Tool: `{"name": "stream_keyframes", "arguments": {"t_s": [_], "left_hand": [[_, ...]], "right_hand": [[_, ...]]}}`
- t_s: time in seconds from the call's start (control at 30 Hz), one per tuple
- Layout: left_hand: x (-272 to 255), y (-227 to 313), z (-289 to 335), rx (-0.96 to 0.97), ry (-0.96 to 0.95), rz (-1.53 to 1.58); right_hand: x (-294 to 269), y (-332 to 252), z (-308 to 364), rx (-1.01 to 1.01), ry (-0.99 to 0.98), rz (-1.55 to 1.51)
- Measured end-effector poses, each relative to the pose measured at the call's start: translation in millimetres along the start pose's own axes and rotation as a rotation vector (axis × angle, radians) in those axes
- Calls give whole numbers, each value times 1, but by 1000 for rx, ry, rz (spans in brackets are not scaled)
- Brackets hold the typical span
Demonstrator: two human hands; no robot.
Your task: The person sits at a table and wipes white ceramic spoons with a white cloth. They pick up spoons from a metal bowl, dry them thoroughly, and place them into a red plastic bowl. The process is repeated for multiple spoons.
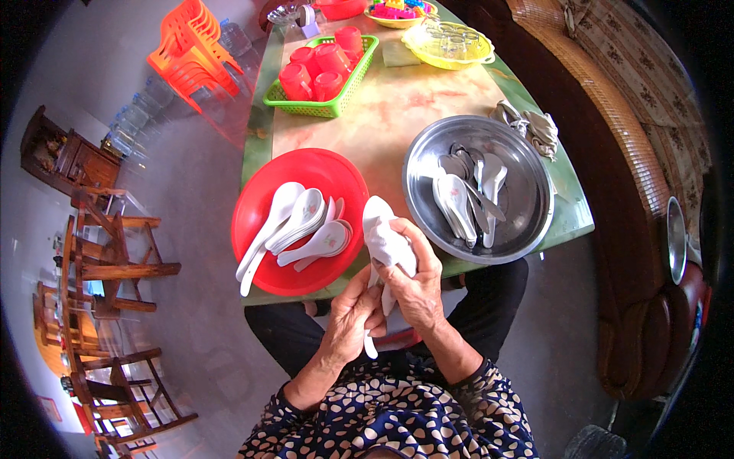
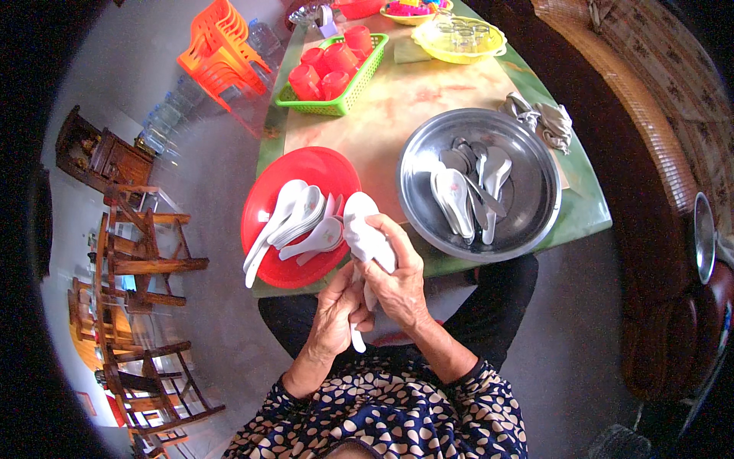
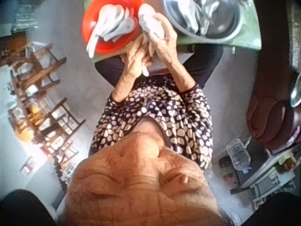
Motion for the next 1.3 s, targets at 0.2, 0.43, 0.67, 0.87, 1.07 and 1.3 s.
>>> {"name": "stream_keyframes", "arguments": {"t_s": [0.2,0.43,0.67,0.87,1.07,1.3], "left_hand": [[9,-3,7,-7,-1,141],[22,-31,20,-207,-134,167],[7,-12,18,-24,59,-147],[-5,-2,15,1,180,-145],[-16,-15,16,-16,158,-170],[-2,-1,19,-19,95,-160]], "right_hand": [[6,6,-10,32,101,-258],[-4,8,-39,-69,164,-332],[-1,6,-32,-348,-78,344],[24,-7,2,-460,-303,374],[19,1,28,-335,-415,304],[11,-24,-5,-507,-265,705]]}}
Point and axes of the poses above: each hand's wrist, its own z-axis away from the middle knuckle, its own x-axis out of the palm, y = z × x, the point moved 9 cm from there along -z, towards the middle knuckle, and after that the axes turned 14 degrees about -x, right-handed, at the moved point
